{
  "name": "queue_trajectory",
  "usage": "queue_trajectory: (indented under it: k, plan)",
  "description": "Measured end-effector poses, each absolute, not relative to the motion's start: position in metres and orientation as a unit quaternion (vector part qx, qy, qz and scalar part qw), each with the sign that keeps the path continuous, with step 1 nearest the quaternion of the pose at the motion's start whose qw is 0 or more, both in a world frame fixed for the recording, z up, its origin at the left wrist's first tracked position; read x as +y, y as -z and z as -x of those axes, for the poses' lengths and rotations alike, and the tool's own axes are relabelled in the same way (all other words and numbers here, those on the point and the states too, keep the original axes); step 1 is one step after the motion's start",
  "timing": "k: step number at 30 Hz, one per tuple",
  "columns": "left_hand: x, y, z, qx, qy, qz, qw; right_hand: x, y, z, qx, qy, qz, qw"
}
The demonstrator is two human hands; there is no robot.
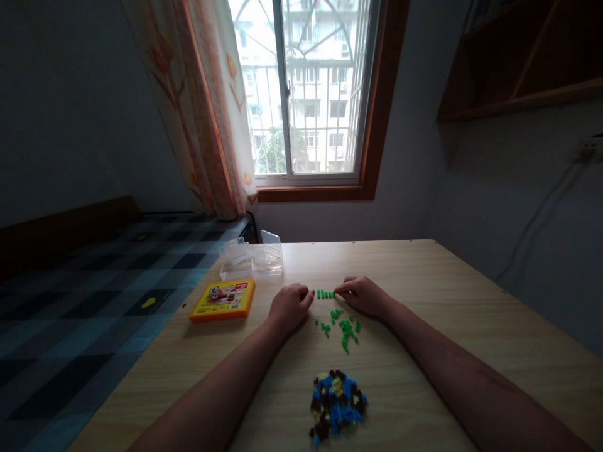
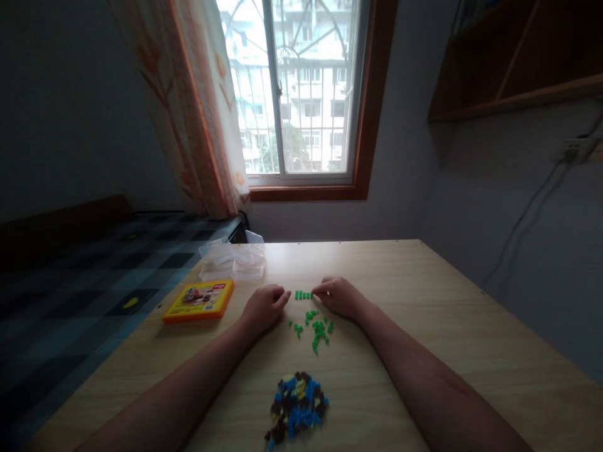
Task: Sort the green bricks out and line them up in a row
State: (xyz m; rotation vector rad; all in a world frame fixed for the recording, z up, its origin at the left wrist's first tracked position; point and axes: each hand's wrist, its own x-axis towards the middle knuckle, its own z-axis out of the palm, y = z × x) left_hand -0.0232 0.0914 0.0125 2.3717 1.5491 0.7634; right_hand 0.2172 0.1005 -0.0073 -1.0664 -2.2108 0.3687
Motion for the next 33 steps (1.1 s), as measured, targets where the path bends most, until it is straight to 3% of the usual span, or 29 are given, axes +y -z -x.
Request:
queue_trajectory:
  k: [6, 13, 21, 26, 33]
  plan:
    - [0.092, -0.012, 0.023, 0.524, -0.258, -0.805, 0.108, 0.101, 0.004, -0.219, -0.823, -0.155, 0.425, 0.345]
    - [0.093, -0.012, 0.023, 0.519, -0.262, -0.807, 0.105, 0.1, -0.005, -0.224, -0.811, -0.248, 0.463, 0.258]
    - [0.093, -0.012, 0.023, 0.517, -0.253, -0.812, 0.096, 0.097, -0.01, -0.219, -0.829, -0.225, 0.475, 0.192]
    - [0.093, -0.012, 0.022, 0.515, -0.239, -0.818, 0.092, 0.104, -0.01, -0.231, -0.8, -0.351, 0.444, 0.199]
    - [0.091, -0.013, 0.022, 0.512, -0.22, -0.826, 0.085, 0.103, -0.025, -0.242, -0.807, -0.406, 0.421, 0.082]
